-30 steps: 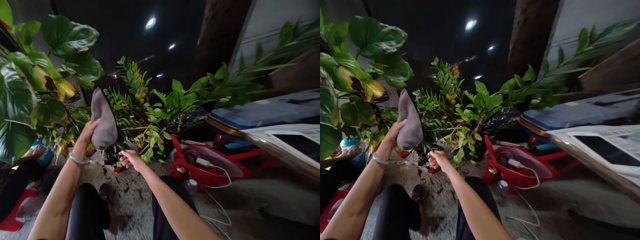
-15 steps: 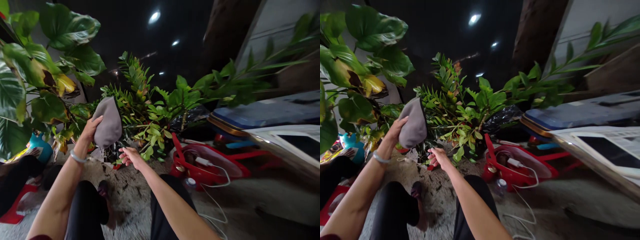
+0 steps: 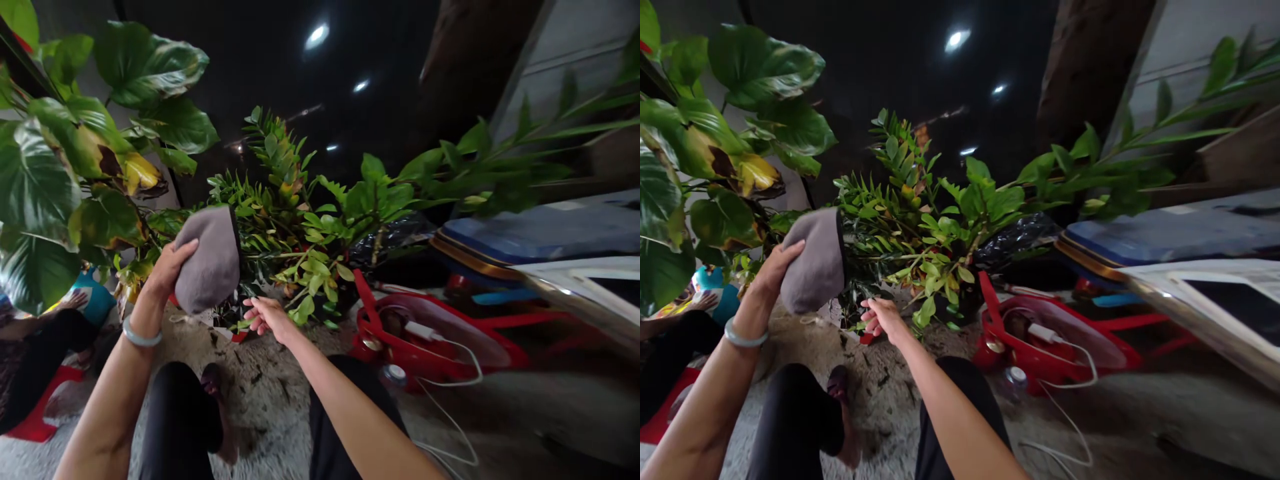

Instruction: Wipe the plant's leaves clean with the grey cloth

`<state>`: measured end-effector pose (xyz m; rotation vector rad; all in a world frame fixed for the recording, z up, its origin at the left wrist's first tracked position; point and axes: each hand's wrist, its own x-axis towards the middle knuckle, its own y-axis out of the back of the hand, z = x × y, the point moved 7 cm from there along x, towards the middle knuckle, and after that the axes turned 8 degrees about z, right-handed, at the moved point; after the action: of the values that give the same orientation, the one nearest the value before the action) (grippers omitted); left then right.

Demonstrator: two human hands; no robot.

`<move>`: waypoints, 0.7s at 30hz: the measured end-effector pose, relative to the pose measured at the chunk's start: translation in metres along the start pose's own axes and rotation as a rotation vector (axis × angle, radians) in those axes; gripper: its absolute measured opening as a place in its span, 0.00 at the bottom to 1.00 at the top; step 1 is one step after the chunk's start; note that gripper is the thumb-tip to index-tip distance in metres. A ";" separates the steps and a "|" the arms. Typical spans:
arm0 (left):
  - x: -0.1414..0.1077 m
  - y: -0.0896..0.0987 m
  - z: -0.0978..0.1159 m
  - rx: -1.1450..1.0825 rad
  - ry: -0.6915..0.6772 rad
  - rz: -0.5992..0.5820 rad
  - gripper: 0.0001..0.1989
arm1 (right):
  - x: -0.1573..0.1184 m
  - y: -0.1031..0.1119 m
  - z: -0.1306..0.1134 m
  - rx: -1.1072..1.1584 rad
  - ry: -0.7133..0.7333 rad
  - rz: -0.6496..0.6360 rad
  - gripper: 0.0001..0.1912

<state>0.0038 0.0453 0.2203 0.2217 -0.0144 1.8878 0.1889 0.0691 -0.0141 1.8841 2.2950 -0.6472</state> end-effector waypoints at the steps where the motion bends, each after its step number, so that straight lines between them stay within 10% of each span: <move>1: 0.010 -0.004 0.002 -0.049 -0.036 0.051 0.23 | 0.000 -0.002 -0.001 0.019 0.010 0.005 0.13; 6: 0.001 -0.040 -0.067 0.289 0.088 -0.185 0.15 | 0.003 -0.004 0.004 0.015 -0.010 0.076 0.11; 10: -0.054 -0.021 -0.091 0.394 0.188 -0.525 0.15 | 0.004 0.002 0.011 -0.063 0.000 0.060 0.12; 17: 0.002 0.057 -0.016 -0.052 -0.004 0.205 0.23 | 0.003 0.000 0.006 -0.020 0.023 0.024 0.13; 21: 0.008 0.040 -0.064 -0.070 0.091 0.274 0.23 | -0.001 -0.007 0.004 0.011 0.017 0.026 0.12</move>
<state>-0.0458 0.0470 0.1630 0.0880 -0.0514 2.1648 0.1819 0.0659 -0.0161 1.9283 2.2773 -0.6445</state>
